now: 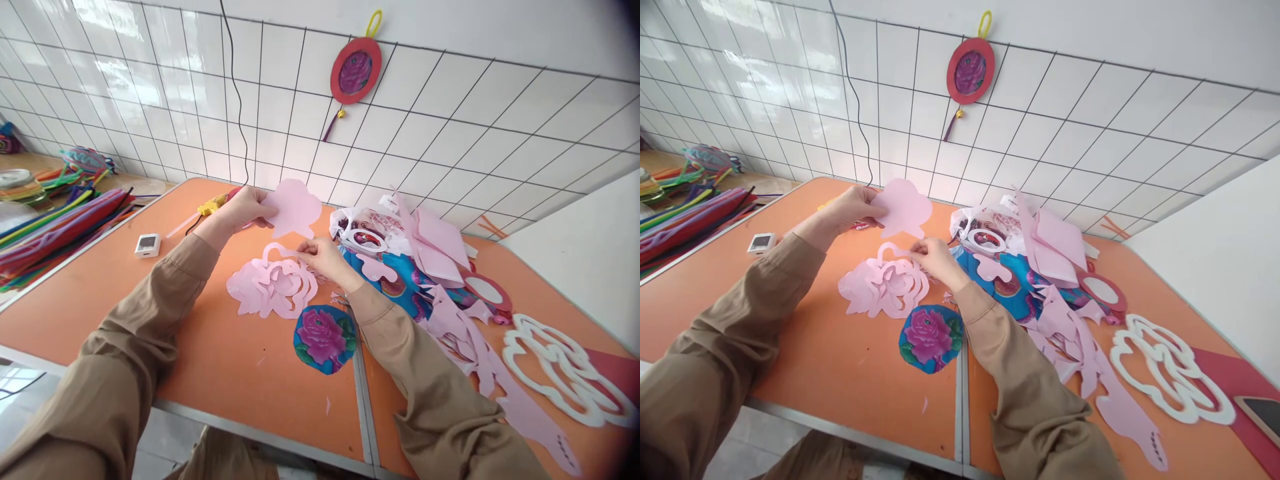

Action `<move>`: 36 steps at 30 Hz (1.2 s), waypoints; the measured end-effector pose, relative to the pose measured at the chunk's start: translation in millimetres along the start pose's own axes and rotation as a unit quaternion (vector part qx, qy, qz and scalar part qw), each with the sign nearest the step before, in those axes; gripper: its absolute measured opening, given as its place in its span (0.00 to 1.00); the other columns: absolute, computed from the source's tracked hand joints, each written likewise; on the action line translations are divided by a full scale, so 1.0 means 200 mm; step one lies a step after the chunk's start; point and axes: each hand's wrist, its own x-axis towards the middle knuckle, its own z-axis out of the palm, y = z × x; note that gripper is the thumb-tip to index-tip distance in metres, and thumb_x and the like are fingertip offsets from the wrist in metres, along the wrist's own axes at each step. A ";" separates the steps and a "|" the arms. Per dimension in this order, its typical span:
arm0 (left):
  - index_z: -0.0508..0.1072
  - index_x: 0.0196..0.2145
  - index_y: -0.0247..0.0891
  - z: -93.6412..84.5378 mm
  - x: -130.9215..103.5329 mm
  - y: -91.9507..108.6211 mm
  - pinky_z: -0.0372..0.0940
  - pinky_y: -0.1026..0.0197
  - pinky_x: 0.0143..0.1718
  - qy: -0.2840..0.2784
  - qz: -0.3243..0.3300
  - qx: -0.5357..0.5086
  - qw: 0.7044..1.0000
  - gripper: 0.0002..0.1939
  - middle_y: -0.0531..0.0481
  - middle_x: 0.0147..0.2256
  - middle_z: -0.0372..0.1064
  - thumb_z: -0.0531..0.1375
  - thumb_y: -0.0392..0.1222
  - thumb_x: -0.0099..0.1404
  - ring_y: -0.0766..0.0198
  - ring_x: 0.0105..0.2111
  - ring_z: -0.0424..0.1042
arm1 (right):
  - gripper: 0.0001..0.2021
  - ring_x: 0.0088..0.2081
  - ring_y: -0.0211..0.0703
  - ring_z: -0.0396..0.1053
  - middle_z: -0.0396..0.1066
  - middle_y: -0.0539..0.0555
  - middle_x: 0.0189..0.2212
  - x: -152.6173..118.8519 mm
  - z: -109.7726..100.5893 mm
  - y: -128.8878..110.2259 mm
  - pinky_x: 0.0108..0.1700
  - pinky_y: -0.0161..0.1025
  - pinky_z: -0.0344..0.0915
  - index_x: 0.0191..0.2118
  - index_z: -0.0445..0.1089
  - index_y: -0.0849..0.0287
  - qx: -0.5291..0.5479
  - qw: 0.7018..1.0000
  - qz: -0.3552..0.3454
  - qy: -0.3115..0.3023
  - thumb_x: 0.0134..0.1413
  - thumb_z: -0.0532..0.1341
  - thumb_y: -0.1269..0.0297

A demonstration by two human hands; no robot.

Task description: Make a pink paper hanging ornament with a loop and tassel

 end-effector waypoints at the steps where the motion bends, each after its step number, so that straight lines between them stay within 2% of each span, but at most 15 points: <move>1: 0.75 0.21 0.34 0.00 0.00 0.00 0.56 0.66 0.19 -0.002 0.001 0.003 1.000 0.10 0.47 0.18 0.73 0.71 0.26 0.50 0.68 0.17 0.67 | 0.04 0.27 0.42 0.74 0.79 0.52 0.25 0.00 0.00 0.00 0.30 0.36 0.66 0.30 0.77 0.58 0.000 1.000 -0.005 0.001 0.55 0.68 0.66; 4: 0.75 0.22 0.35 0.01 0.02 -0.02 0.65 0.65 0.23 -0.011 0.002 0.014 1.000 0.10 0.47 0.21 0.75 0.71 0.25 0.49 0.66 0.20 0.72 | 0.06 0.32 0.44 0.75 0.80 0.53 0.27 0.00 -0.01 -0.01 0.37 0.39 0.67 0.25 0.78 0.56 -0.009 1.000 -0.025 0.017 0.50 0.69 0.72; 6: 0.75 0.22 0.34 0.01 0.03 -0.03 0.66 0.65 0.24 -0.017 -0.004 0.001 1.000 0.10 0.46 0.22 0.76 0.71 0.26 0.49 0.64 0.22 0.74 | 0.07 0.35 0.45 0.75 0.81 0.54 0.31 0.00 -0.03 -0.02 0.41 0.41 0.67 0.24 0.78 0.56 -0.010 0.999 -0.039 0.025 0.48 0.68 0.74; 8: 0.75 0.23 0.34 0.01 0.04 -0.05 0.67 0.65 0.24 -0.020 -0.011 -0.018 1.000 0.11 0.45 0.23 0.76 0.73 0.27 0.47 0.63 0.23 0.76 | 0.07 0.35 0.44 0.74 0.81 0.54 0.32 0.00 -0.04 -0.03 0.40 0.40 0.67 0.24 0.78 0.56 -0.002 0.999 -0.046 0.024 0.47 0.68 0.75; 12: 0.78 0.27 0.32 0.01 0.05 -0.08 0.73 0.65 0.29 -0.014 -0.017 -0.094 0.995 0.12 0.46 0.26 0.78 0.75 0.29 0.45 0.62 0.27 0.79 | 0.04 0.30 0.42 0.73 0.79 0.52 0.27 -0.01 -0.09 -0.05 0.35 0.39 0.67 0.26 0.74 0.56 0.041 0.998 -0.047 0.004 0.50 0.65 0.69; 15: 0.79 0.29 0.33 0.03 0.05 -0.09 0.75 0.65 0.35 -0.004 -0.016 -0.159 0.987 0.10 0.48 0.29 0.79 0.74 0.29 0.48 0.65 0.30 0.79 | 0.05 0.29 0.41 0.75 0.80 0.52 0.28 -0.02 -0.11 -0.07 0.32 0.37 0.69 0.30 0.71 0.56 0.109 0.993 -0.040 -0.016 0.54 0.63 0.62; 18: 0.80 0.30 0.33 0.04 0.05 -0.09 0.74 0.64 0.37 0.000 -0.023 -0.181 0.983 0.09 0.47 0.30 0.80 0.74 0.29 0.50 0.65 0.31 0.79 | 0.06 0.25 0.38 0.73 0.81 0.52 0.27 -0.03 -0.12 -0.10 0.30 0.36 0.68 0.31 0.70 0.56 0.183 0.982 -0.028 -0.023 0.52 0.65 0.60; 24: 0.80 0.29 0.31 0.04 0.05 -0.09 0.72 0.65 0.33 -0.004 -0.043 -0.147 0.988 0.05 0.45 0.28 0.79 0.72 0.29 0.55 0.66 0.27 0.79 | 0.08 0.24 0.37 0.71 0.80 0.52 0.26 -0.05 -0.13 -0.15 0.30 0.36 0.67 0.31 0.71 0.56 0.205 0.978 -0.028 0.004 0.51 0.67 0.59; 29: 0.79 0.29 0.32 0.04 0.05 -0.10 0.72 0.64 0.33 -0.011 -0.034 -0.111 0.993 0.08 0.45 0.28 0.79 0.75 0.32 0.53 0.64 0.27 0.78 | 0.05 0.28 0.42 0.74 0.79 0.52 0.27 -0.05 -0.12 -0.16 0.35 0.40 0.68 0.29 0.73 0.55 0.109 0.990 -0.050 0.078 0.52 0.65 0.62; 32: 0.77 0.27 0.32 0.05 0.06 -0.09 0.71 0.63 0.31 0.019 -0.022 -0.072 0.997 0.08 0.46 0.26 0.77 0.74 0.32 0.52 0.64 0.25 0.76 | 0.04 0.29 0.43 0.72 0.78 0.53 0.28 -0.05 -0.12 -0.16 0.36 0.42 0.68 0.27 0.76 0.55 0.050 0.988 -0.077 0.123 0.50 0.66 0.65; 36: 0.75 0.25 0.34 0.06 0.06 -0.08 0.68 0.64 0.30 0.058 0.006 -0.040 0.998 0.08 0.49 0.24 0.75 0.71 0.29 0.52 0.66 0.25 0.74 | 0.05 0.28 0.42 0.71 0.76 0.52 0.25 -0.05 -0.14 -0.16 0.34 0.42 0.68 0.25 0.76 0.55 0.083 0.989 -0.066 0.101 0.49 0.67 0.63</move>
